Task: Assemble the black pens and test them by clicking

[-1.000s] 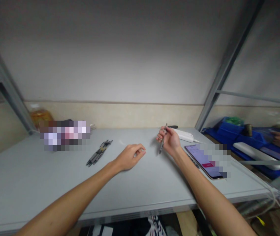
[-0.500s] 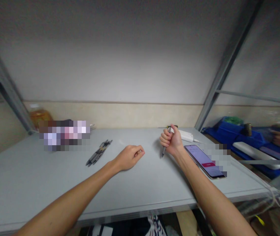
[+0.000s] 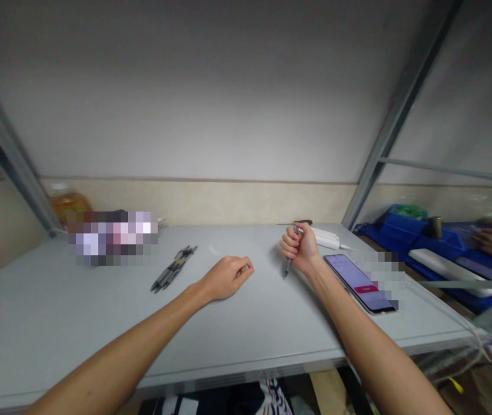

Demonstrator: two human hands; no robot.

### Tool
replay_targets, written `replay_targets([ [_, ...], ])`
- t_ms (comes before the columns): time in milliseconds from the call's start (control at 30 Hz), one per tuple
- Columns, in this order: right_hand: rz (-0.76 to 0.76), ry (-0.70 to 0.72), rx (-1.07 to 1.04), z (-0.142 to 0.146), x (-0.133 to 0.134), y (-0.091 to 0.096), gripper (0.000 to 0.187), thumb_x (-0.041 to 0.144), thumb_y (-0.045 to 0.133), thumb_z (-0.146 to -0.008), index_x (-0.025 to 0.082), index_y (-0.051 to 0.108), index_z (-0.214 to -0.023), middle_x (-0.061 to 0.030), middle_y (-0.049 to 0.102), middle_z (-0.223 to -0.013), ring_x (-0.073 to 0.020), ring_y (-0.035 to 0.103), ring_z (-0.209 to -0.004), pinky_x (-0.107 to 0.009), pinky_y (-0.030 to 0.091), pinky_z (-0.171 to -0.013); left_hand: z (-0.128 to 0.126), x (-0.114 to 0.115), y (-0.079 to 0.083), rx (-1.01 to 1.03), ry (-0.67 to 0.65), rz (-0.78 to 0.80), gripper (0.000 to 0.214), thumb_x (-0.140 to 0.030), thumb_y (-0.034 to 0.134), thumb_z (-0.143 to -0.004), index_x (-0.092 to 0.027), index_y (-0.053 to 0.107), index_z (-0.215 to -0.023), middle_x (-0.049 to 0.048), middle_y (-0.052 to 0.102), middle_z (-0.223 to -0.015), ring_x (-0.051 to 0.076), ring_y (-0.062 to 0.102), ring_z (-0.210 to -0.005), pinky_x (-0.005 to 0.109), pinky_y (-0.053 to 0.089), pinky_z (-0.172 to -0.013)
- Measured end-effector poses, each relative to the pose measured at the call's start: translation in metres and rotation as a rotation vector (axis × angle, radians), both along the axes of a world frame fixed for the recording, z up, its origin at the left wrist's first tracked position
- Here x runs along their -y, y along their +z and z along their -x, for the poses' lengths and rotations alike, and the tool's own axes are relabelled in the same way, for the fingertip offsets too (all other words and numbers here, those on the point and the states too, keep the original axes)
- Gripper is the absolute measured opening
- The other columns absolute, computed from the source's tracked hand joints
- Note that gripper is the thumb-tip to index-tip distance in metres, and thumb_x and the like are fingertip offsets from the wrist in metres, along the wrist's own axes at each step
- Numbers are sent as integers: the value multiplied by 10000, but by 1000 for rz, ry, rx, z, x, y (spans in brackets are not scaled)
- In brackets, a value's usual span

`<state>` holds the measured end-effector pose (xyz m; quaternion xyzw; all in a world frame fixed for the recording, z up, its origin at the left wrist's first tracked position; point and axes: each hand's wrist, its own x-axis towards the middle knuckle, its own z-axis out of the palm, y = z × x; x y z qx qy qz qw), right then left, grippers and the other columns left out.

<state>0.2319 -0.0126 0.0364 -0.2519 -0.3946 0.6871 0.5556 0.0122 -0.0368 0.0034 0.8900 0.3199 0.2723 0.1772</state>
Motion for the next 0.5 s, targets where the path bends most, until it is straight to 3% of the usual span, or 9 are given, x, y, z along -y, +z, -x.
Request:
replay_targets([
  [500, -23, -14, 32, 2, 2, 2, 432, 496, 418, -754, 209, 272, -466, 82, 141, -406, -66, 99, -346, -173, 127, -290, 0, 0, 0, -14, 0, -24, 248, -305, 394, -868, -172, 593, -800, -3, 529, -601, 110, 456, -550, 218, 328, -569],
])
